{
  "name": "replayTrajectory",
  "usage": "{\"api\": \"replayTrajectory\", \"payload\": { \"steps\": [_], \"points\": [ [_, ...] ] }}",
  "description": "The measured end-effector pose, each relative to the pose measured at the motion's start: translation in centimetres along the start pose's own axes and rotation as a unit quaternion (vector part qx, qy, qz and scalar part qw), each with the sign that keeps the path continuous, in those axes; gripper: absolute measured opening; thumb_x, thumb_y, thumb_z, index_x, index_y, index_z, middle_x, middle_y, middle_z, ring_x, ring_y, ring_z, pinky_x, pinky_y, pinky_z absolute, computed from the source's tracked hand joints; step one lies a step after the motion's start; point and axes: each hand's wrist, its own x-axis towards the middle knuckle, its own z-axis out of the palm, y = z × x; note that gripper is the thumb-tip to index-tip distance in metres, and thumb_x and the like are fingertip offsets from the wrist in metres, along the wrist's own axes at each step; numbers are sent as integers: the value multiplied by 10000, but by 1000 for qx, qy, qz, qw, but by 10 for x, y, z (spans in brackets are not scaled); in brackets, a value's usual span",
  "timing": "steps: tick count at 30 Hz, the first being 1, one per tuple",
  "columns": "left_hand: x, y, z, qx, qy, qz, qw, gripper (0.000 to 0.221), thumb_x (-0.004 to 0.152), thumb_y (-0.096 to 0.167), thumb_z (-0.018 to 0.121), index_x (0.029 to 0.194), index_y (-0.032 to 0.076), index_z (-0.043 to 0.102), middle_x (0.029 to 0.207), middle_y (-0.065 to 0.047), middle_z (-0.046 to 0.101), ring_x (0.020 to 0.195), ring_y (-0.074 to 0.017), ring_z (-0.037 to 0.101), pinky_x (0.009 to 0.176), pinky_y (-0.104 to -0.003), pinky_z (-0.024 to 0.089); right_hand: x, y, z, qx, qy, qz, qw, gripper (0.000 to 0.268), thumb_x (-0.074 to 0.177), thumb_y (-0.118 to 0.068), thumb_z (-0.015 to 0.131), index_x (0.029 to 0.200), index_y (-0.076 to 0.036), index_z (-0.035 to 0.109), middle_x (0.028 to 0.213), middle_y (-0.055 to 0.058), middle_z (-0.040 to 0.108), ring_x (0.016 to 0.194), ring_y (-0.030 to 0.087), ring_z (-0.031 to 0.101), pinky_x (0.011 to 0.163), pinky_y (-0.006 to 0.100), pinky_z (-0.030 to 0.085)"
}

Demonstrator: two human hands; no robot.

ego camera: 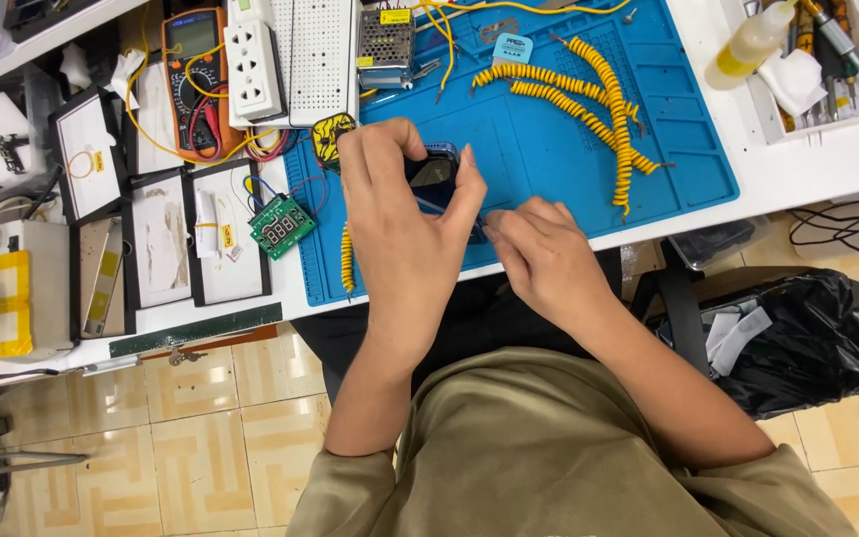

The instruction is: Removing the back panel of a smartphone using solvent and a thin plastic prying tool on a repair bench.

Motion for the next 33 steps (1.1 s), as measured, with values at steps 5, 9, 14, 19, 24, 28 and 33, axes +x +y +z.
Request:
{"api": "replayTrajectory", "payload": {
  "steps": [5,9,14,19,24,28,33],
  "points": [
    [2,0,2,-11,-10,1,1000,297,1074,136,691,1054,31,414,1067,-108,415,978,-289,440,892,-430,452,-1,1,0,-1,2,7,1000,59,1187,-88,613,1174,-48,655,1010,64,720,948,282,584,740,418,361],
    [3,-2,4,-9,-6,6,1000,295,1075,132,691,1066,30,415,1069,-112,415,971,-295,440,867,-435,459,0,0,-1,7,0,6,1000,55,1186,-81,612,1166,-47,651,986,58,711,937,277,582,741,415,367],
    [4,-1,4,-10,-3,2,1000,290,1059,122,703,1068,25,430,1073,-110,435,982,-297,461,891,-432,478,0,1,-1,13,-4,11,1000,89,1194,-96,584,1176,-43,653,1008,69,714,938,294,576,753,424,378],
    [6,0,4,-13,-7,-1,1000,280,1069,139,687,1069,32,428,1078,-106,429,974,-287,460,883,-425,483,1,1,-2,16,-7,14,1000,74,1188,-95,617,1162,-40,661,986,60,714,933,274,584,754,412,390],
    [7,1,3,-16,-10,-3,1000,286,1069,138,686,1072,32,420,1080,-107,423,976,-288,456,890,-423,477,0,2,-2,16,-10,13,1000,68,1188,-89,616,1153,-43,652,977,64,708,940,281,588,753,417,384],
    [7,0,4,-14,-11,-1,1000,283,1070,137,684,1066,31,421,1074,-104,417,978,-285,450,898,-421,474,1,2,-4,23,-13,11,1000,60,1187,-81,623,1150,-42,648,974,64,701,934,279,583,760,413,385],
    [8,-1,1,-18,-21,-4,1000,288,1078,144,691,1078,39,422,1080,-98,414,983,-278,446,885,-414,477,0,2,-2,23,-17,23,999,79,1190,-110,620,1143,-55,651,955,55,684,932,271,581,769,416,392]
  ]
}}
